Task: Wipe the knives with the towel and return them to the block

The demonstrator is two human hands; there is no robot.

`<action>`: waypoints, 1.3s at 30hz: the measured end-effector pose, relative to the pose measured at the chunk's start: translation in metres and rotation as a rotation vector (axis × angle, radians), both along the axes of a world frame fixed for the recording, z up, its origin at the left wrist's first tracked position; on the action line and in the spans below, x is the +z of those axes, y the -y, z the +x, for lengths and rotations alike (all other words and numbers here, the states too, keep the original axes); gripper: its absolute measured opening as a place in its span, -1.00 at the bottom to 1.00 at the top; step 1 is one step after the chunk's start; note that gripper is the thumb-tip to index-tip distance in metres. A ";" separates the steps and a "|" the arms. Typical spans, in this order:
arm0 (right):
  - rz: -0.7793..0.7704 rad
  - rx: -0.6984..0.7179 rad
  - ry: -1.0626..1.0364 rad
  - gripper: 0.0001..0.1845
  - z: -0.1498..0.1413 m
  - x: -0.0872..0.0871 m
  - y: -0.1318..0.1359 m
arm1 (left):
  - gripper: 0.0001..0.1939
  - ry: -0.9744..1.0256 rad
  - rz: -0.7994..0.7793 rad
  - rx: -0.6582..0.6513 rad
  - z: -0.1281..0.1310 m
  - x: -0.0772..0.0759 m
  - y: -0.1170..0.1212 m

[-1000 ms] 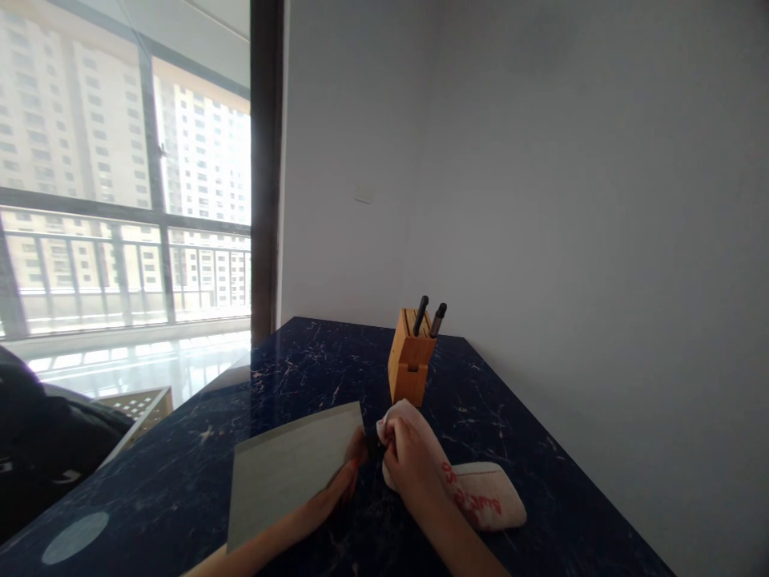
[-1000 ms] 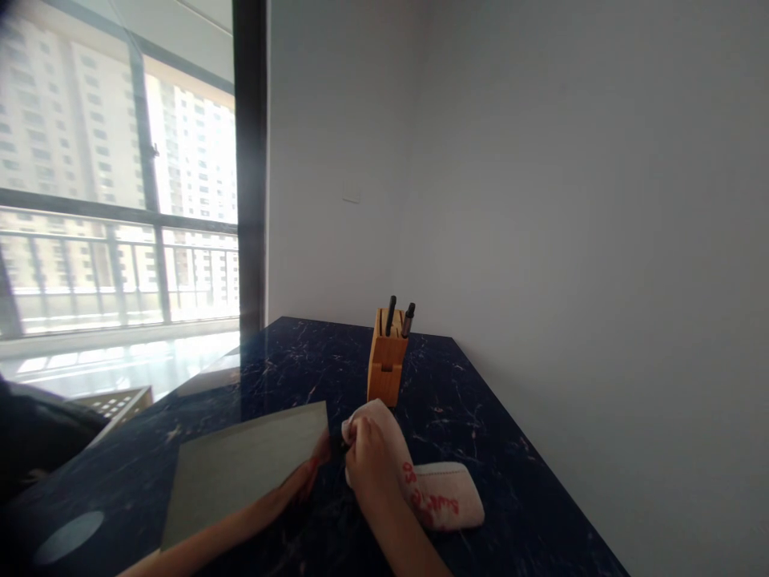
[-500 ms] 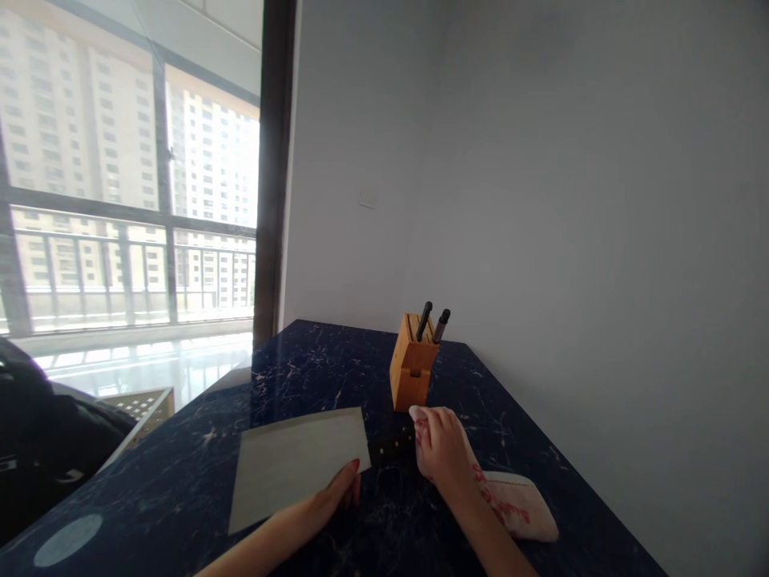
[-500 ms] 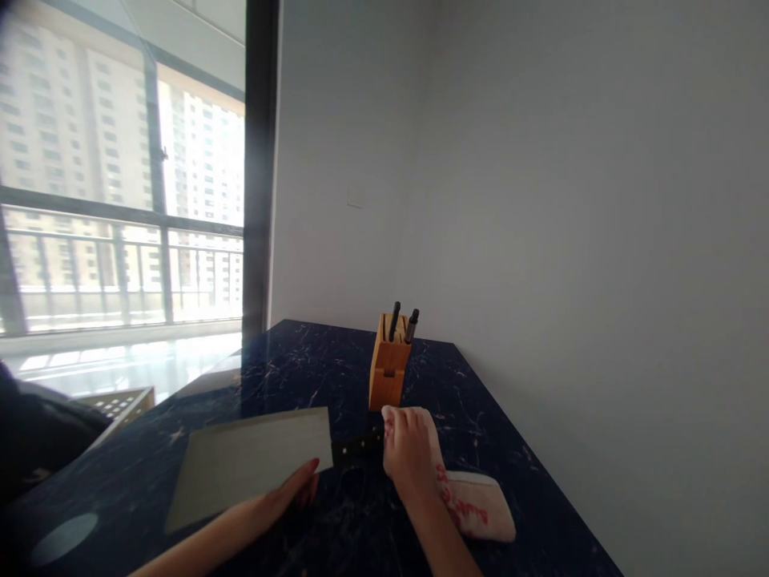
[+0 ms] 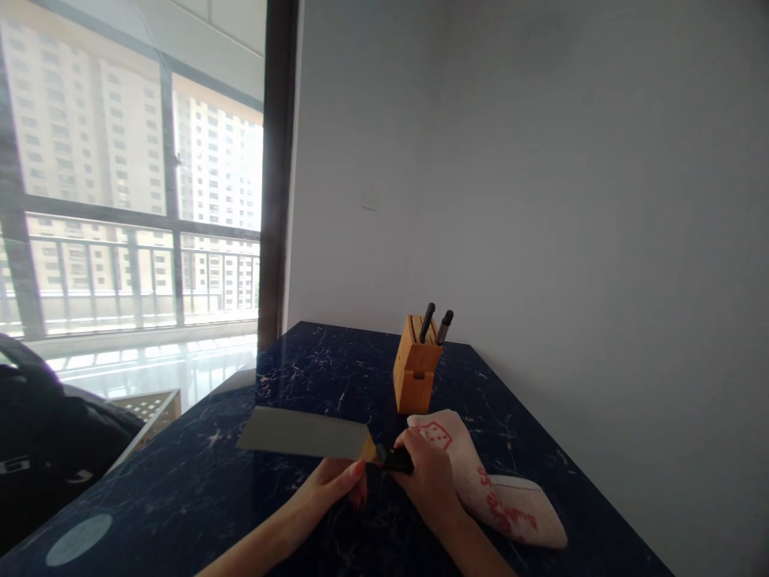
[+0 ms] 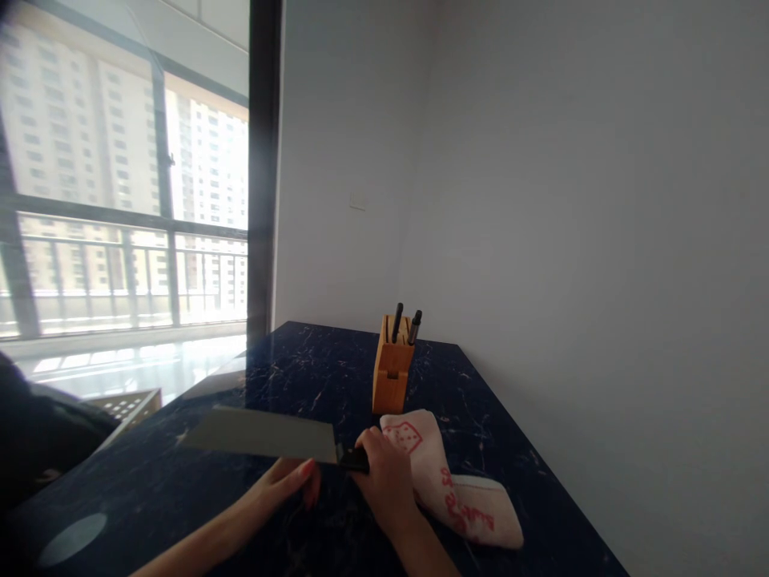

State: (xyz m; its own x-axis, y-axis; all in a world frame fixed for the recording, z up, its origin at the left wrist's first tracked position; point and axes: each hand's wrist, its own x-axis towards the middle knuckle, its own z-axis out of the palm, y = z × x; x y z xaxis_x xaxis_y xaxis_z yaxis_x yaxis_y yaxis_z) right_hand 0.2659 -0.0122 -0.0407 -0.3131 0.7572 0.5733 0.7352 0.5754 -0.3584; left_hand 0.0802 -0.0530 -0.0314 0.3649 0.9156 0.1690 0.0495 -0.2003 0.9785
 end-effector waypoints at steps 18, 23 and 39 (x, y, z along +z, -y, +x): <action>-0.336 0.142 -0.461 -0.82 0.003 -0.007 -0.012 | -0.56 0.703 -0.243 0.180 -0.003 0.002 -0.013; -0.403 0.179 -0.429 -0.83 0.003 -0.008 -0.011 | -0.64 0.753 -0.277 0.308 -0.008 -0.003 -0.018; 0.129 -0.125 -0.047 -0.74 0.010 0.002 -0.008 | -0.71 0.784 -0.155 0.468 -0.020 0.002 -0.025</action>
State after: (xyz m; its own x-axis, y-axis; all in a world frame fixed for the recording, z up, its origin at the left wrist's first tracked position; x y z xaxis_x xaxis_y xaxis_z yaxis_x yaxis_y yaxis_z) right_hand 0.2762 -0.0046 -0.0390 -0.1918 0.7077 0.6799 0.7881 0.5240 -0.3230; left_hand 0.0605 -0.0277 -0.0296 -0.2147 0.9738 0.0748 -0.5954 -0.1912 0.7804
